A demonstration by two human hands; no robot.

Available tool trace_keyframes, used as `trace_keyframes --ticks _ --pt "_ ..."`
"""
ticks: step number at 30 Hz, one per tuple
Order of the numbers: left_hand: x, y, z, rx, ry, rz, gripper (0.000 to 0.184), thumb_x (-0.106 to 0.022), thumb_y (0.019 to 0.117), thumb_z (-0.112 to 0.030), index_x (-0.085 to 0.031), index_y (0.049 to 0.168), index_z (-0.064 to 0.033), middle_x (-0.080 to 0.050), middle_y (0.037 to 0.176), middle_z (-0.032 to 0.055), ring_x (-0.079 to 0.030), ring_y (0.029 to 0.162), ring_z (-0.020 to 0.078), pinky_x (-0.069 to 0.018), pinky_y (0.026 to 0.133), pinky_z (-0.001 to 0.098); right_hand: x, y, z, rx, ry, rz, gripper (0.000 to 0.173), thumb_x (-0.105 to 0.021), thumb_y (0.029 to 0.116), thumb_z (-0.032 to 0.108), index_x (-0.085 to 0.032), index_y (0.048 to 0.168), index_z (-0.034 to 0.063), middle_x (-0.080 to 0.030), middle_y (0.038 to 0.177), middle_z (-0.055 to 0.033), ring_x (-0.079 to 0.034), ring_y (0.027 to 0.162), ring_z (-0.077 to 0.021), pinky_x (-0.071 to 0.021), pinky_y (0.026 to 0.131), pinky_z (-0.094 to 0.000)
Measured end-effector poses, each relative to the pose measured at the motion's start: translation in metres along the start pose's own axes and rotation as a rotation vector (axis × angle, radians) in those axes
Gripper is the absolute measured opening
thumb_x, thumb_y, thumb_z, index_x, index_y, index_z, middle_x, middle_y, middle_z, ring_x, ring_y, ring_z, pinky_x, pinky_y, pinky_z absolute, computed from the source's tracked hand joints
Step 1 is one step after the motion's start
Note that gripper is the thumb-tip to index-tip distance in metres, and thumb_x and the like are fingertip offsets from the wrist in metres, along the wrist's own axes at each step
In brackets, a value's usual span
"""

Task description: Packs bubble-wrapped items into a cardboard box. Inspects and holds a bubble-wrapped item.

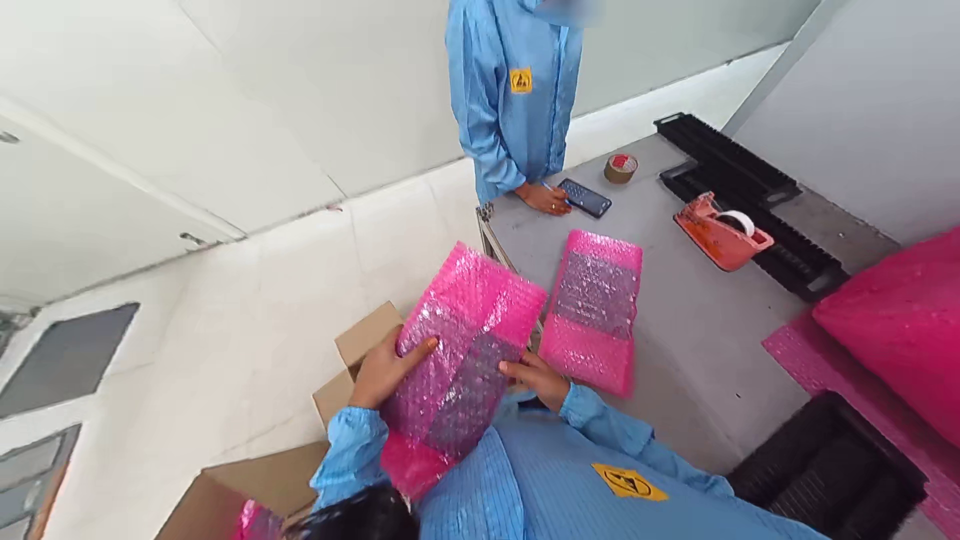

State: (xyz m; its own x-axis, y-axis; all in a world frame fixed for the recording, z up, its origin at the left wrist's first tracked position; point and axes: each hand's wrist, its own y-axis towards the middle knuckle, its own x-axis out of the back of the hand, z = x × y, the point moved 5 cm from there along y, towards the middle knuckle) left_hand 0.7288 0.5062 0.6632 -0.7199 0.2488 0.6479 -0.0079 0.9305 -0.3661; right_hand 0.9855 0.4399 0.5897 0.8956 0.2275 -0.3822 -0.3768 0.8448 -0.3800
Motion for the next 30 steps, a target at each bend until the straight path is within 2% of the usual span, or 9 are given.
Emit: trace_keyframes --ticks 5,9,21,30 --pt "-0.004 0.004 0.008 0.001 -0.075 -0.009 0.081 -0.074 0.0820 -0.058 -0.057 0.137 -0.0015 -0.067 0.120 0.0255 -0.065 0.114 0.0394 -0.0470 0.101 0.0623 0.001 0.004 0.000 0.024 0.008 -0.005 0.036 -0.059 0.1014 0.019 -0.055 0.131 -0.0011 -0.069 0.115 -0.0076 -0.067 0.102 -0.0123 -0.0561 0.091 -0.0337" --pt "-0.004 0.002 0.003 0.005 -0.073 -0.003 0.076 -0.075 0.0850 -0.053 -0.057 0.137 -0.0012 -0.067 0.119 0.0265 -0.064 0.115 0.0405 -0.0458 0.101 0.0630 0.001 0.002 -0.001 0.049 0.037 -0.015 0.033 -0.057 0.1022 0.017 -0.055 0.130 -0.0010 -0.069 0.113 -0.0071 -0.067 0.101 -0.0124 -0.0566 0.090 -0.0336" --pt "-0.009 -0.002 0.002 -0.026 -0.097 0.001 0.077 -0.074 0.0846 -0.054 -0.057 0.137 -0.0013 -0.067 0.119 0.0255 -0.064 0.115 0.0383 -0.0464 0.100 0.0612 0.000 -0.008 0.001 0.058 0.046 -0.024 0.032 -0.057 0.1029 0.017 -0.055 0.130 0.0005 -0.069 0.114 -0.0058 -0.067 0.102 -0.0112 -0.0560 0.091 -0.0326" --pt "-0.010 -0.007 0.002 -0.035 -0.072 0.008 0.075 -0.073 0.0854 -0.055 -0.058 0.135 -0.0007 -0.067 0.117 0.0262 -0.064 0.114 0.0402 -0.0457 0.099 0.0631 0.001 -0.011 -0.005 0.065 0.070 -0.033 0.030 -0.058 0.1021 0.016 -0.056 0.128 0.0002 -0.069 0.113 -0.0057 -0.068 0.101 -0.0116 -0.0569 0.090 -0.0328"
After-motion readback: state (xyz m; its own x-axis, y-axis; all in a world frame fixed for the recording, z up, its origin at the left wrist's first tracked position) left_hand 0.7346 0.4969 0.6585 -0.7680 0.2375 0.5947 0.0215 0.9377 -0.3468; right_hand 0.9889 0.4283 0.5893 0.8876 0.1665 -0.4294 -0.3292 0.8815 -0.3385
